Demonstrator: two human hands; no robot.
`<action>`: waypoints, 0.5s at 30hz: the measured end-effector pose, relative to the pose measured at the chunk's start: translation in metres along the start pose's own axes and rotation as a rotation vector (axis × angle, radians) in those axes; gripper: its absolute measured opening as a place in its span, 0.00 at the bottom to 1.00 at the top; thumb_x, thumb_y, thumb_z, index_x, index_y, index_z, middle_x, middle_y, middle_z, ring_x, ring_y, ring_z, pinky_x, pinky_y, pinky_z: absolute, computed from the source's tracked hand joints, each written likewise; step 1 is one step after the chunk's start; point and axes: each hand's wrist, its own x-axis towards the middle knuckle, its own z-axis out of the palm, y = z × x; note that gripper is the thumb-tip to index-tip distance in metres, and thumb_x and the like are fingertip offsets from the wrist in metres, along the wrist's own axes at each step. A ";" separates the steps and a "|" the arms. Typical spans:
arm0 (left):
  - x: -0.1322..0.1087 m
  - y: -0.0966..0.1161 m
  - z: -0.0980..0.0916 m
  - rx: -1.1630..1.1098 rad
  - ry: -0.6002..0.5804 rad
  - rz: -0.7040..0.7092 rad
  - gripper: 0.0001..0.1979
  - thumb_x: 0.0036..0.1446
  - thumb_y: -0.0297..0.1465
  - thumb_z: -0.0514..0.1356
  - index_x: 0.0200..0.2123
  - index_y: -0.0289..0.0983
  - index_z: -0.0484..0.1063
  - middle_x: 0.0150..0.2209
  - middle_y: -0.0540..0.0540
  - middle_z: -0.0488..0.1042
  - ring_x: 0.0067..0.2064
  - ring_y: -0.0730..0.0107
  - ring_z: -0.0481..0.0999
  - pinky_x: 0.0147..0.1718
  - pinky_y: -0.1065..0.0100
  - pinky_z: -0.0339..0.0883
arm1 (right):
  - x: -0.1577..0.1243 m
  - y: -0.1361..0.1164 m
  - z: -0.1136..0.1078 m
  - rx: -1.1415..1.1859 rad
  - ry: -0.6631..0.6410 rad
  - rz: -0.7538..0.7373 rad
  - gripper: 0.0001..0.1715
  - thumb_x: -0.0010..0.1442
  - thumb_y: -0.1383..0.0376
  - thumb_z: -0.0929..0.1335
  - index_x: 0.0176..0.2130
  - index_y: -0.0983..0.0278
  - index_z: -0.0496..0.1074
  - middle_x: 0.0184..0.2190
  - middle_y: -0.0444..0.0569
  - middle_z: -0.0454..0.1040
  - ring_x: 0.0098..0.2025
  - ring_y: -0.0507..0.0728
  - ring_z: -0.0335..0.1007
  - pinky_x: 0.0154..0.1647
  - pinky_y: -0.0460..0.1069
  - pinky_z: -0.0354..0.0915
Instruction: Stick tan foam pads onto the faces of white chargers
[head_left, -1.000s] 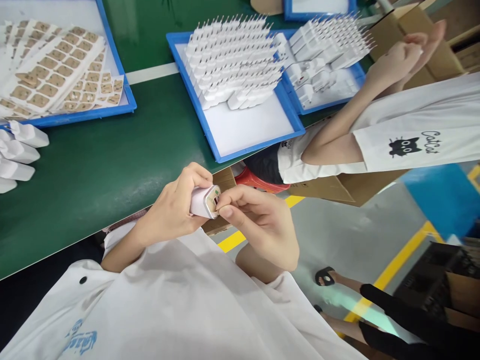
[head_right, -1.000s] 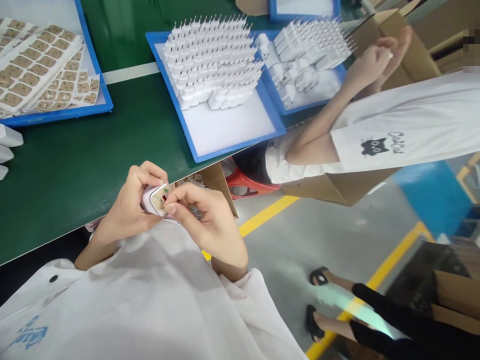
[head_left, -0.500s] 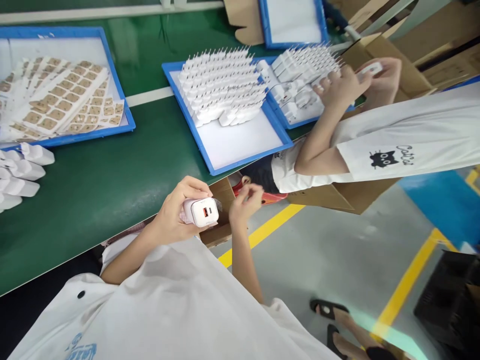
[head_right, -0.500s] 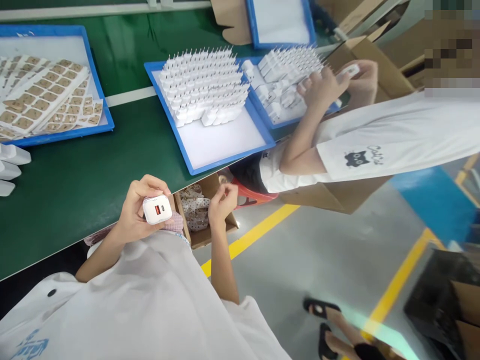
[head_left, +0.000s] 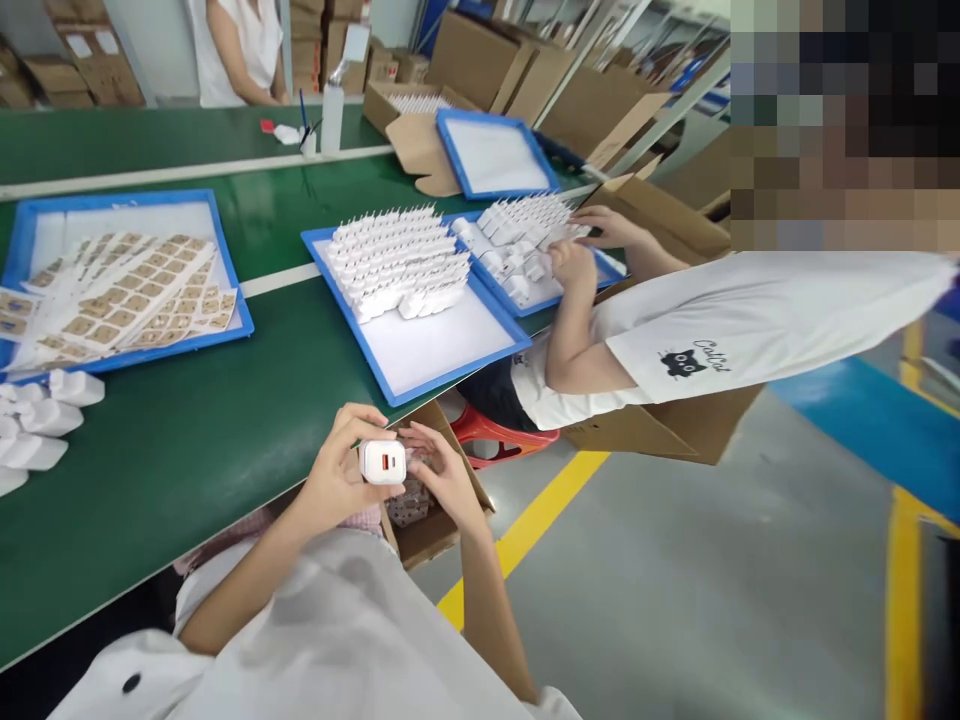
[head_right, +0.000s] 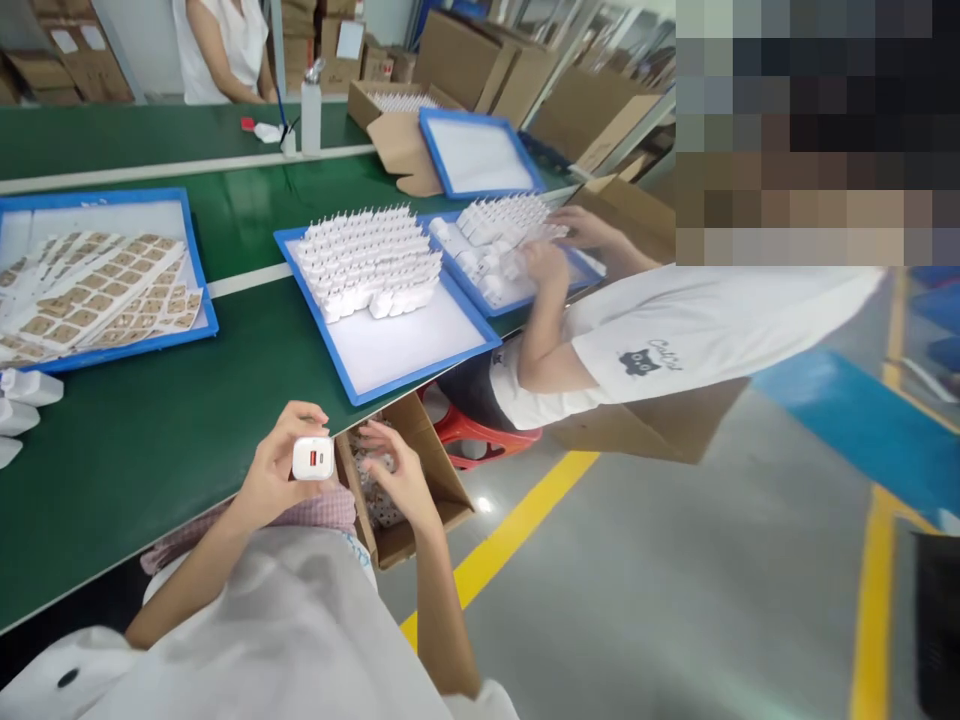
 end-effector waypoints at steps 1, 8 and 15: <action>-0.001 -0.002 0.003 -0.041 -0.004 -0.057 0.19 0.50 0.40 0.74 0.43 0.43 0.75 0.50 0.42 0.68 0.52 0.59 0.73 0.42 0.64 0.71 | -0.002 -0.013 -0.001 0.066 -0.001 -0.116 0.36 0.61 0.49 0.72 0.61 0.63 0.67 0.56 0.59 0.76 0.54 0.63 0.76 0.54 0.57 0.74; 0.007 -0.014 0.007 -0.090 -0.038 -0.255 0.31 0.48 0.52 0.72 0.52 0.44 0.74 0.61 0.39 0.65 0.60 0.49 0.71 0.54 0.56 0.72 | 0.022 -0.056 0.003 0.071 0.204 -0.473 0.20 0.59 0.54 0.72 0.48 0.61 0.75 0.39 0.50 0.81 0.38 0.58 0.78 0.40 0.51 0.75; -0.045 -0.035 -0.064 0.857 0.096 -0.278 0.15 0.68 0.41 0.58 0.54 0.47 0.74 0.58 0.42 0.74 0.62 0.49 0.71 0.58 0.47 0.70 | 0.195 -0.021 -0.170 -0.261 0.871 -0.001 0.20 0.65 0.54 0.68 0.47 0.68 0.74 0.47 0.59 0.78 0.48 0.63 0.75 0.53 0.60 0.71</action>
